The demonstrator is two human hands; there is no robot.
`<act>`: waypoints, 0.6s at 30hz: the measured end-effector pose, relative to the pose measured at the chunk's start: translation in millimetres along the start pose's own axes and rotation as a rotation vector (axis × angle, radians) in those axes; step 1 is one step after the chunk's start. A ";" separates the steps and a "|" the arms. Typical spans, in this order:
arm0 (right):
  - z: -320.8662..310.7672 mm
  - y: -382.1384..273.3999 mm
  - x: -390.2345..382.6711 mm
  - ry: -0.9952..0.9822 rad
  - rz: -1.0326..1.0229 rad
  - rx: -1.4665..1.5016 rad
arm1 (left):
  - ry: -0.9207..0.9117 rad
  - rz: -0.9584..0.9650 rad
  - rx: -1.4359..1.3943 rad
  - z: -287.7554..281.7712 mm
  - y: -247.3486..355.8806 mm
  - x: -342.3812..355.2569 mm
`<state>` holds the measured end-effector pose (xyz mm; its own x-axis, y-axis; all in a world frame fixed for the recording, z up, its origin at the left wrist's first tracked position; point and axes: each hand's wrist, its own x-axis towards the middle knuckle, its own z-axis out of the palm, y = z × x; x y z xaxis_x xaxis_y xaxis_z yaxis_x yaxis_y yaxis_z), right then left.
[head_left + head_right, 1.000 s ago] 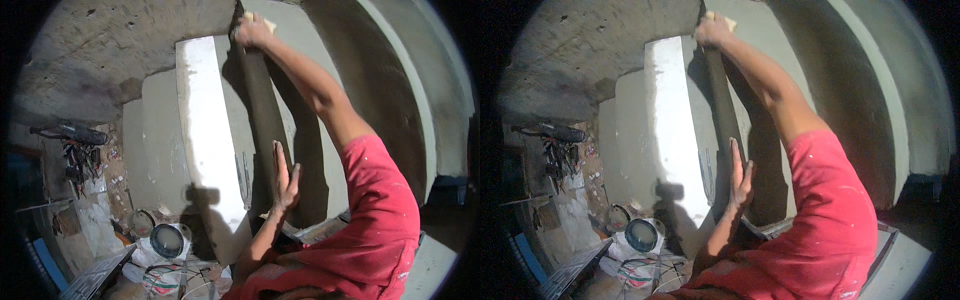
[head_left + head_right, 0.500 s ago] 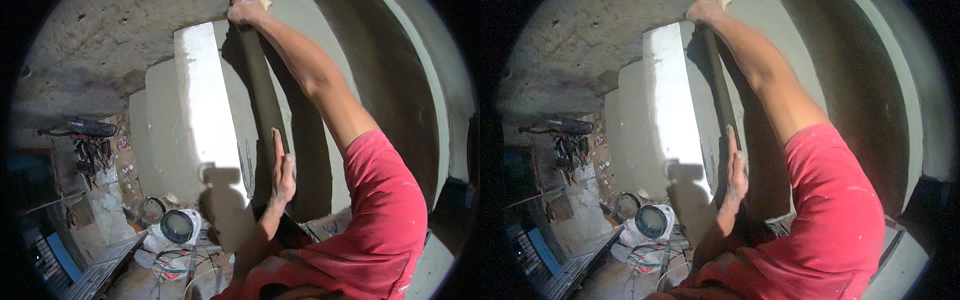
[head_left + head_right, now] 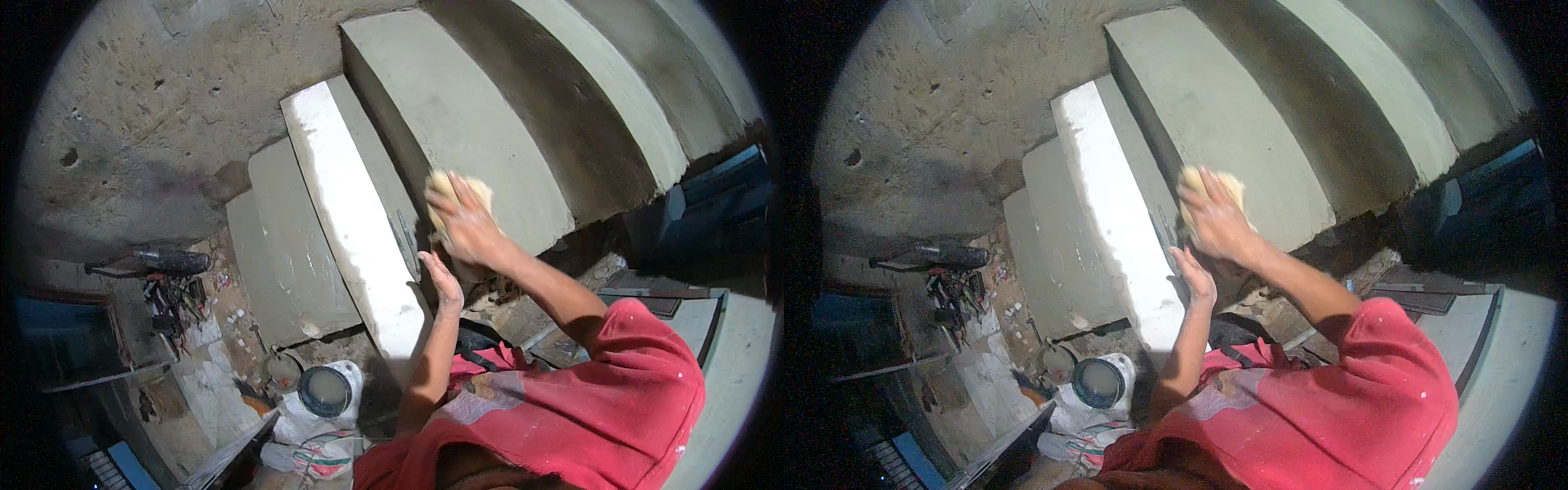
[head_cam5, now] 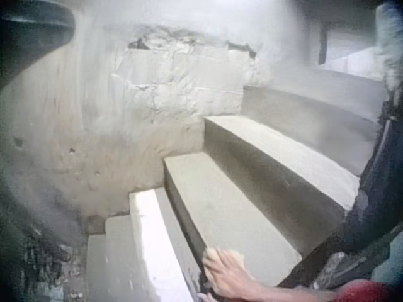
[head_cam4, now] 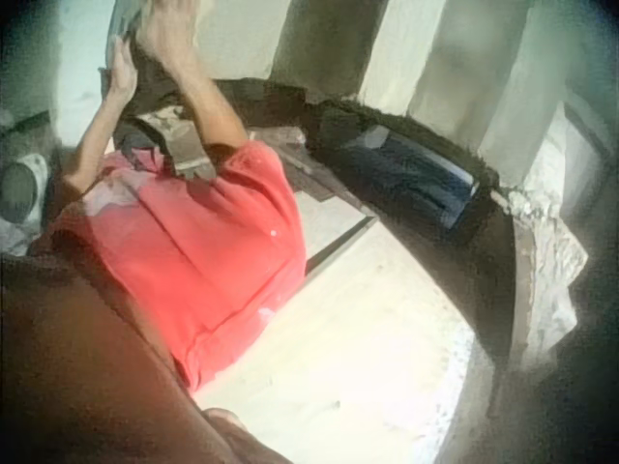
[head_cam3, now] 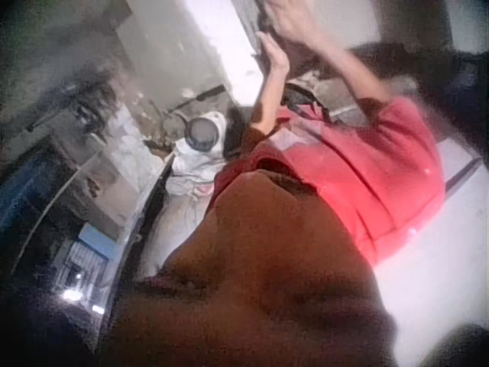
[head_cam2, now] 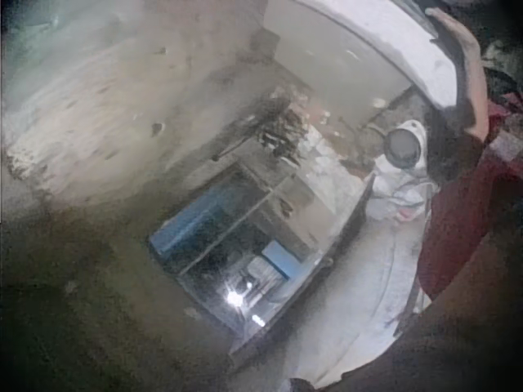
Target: The person applies wet plaster to concrete stair treads and risers using a trowel and a small bucket. They smooth the surface with the trowel and a sponge, working step by step on the curved staircase.
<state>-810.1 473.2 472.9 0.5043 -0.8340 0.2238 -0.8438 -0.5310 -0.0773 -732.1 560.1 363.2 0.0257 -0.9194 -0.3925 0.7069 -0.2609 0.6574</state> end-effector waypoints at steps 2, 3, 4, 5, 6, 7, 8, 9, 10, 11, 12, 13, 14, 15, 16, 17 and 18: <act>-26.1 -26.9 -54.3 -0.102 0.040 0.040 | -0.117 0.035 -0.107 -5.1 -1.0 -1.8; -36.7 -37.3 -72.9 -0.126 0.055 0.074 | -0.167 0.082 -0.134 -5.6 -2.5 -3.9; -41.8 -42.6 -80.8 -0.150 0.066 0.110 | -0.200 0.068 -0.183 -4.1 -3.5 -0.8; -43.9 -44.7 -82.8 -0.151 0.064 0.099 | -0.252 0.081 -0.229 -1.3 -5.6 0.5; -42.3 -41.9 -75.4 -0.153 0.062 0.089 | -0.259 0.023 -0.345 2.6 -7.8 3.8; -39.1 -38.0 -64.7 -0.195 0.067 0.070 | -0.164 -0.032 -0.316 5.4 -10.9 1.3; -29.6 -28.6 -44.0 -0.197 0.121 0.081 | -0.095 0.039 -0.223 11.1 -13.4 3.6; -20.5 -12.8 -17.9 -0.143 0.068 0.074 | -0.003 0.086 -0.138 18.3 -15.2 5.2; -9.2 6.1 14.4 -0.163 0.050 0.057 | 0.053 0.075 -0.150 22.6 -14.5 6.0; 5.5 24.2 51.6 -0.093 0.022 0.064 | 0.036 0.067 -0.227 29.5 -12.8 6.9; 21.3 43.0 93.2 -0.079 0.029 0.058 | -0.068 0.143 -0.118 32.6 -7.5 6.4; 36.7 64.1 140.3 -0.031 -0.005 0.011 | -0.152 0.179 -0.005 36.6 -0.3 6.7; 52.8 83.8 188.3 -0.050 0.000 -0.057 | -0.143 0.222 0.143 45.0 6.4 7.4; 66.7 103.3 232.8 -0.033 -0.015 -0.087 | -0.131 0.266 0.292 53.9 14.6 9.7; 78.7 122.6 279.0 -0.003 -0.050 -0.135 | -0.113 0.228 0.433 60.0 24.2 13.5; 90.2 139.0 325.8 -0.056 -0.033 -0.195 | -0.095 0.165 0.565 65.6 32.8 16.5; 96.7 156.1 373.4 -0.100 -0.046 -0.273 | -0.091 0.211 0.622 70.3 40.1 21.4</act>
<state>-735.7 64.5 450.4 0.5471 -0.8279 0.1236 -0.8312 -0.5197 0.1977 -752.9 509.3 426.3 0.0398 -0.9835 -0.1766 0.1527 -0.1687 0.9738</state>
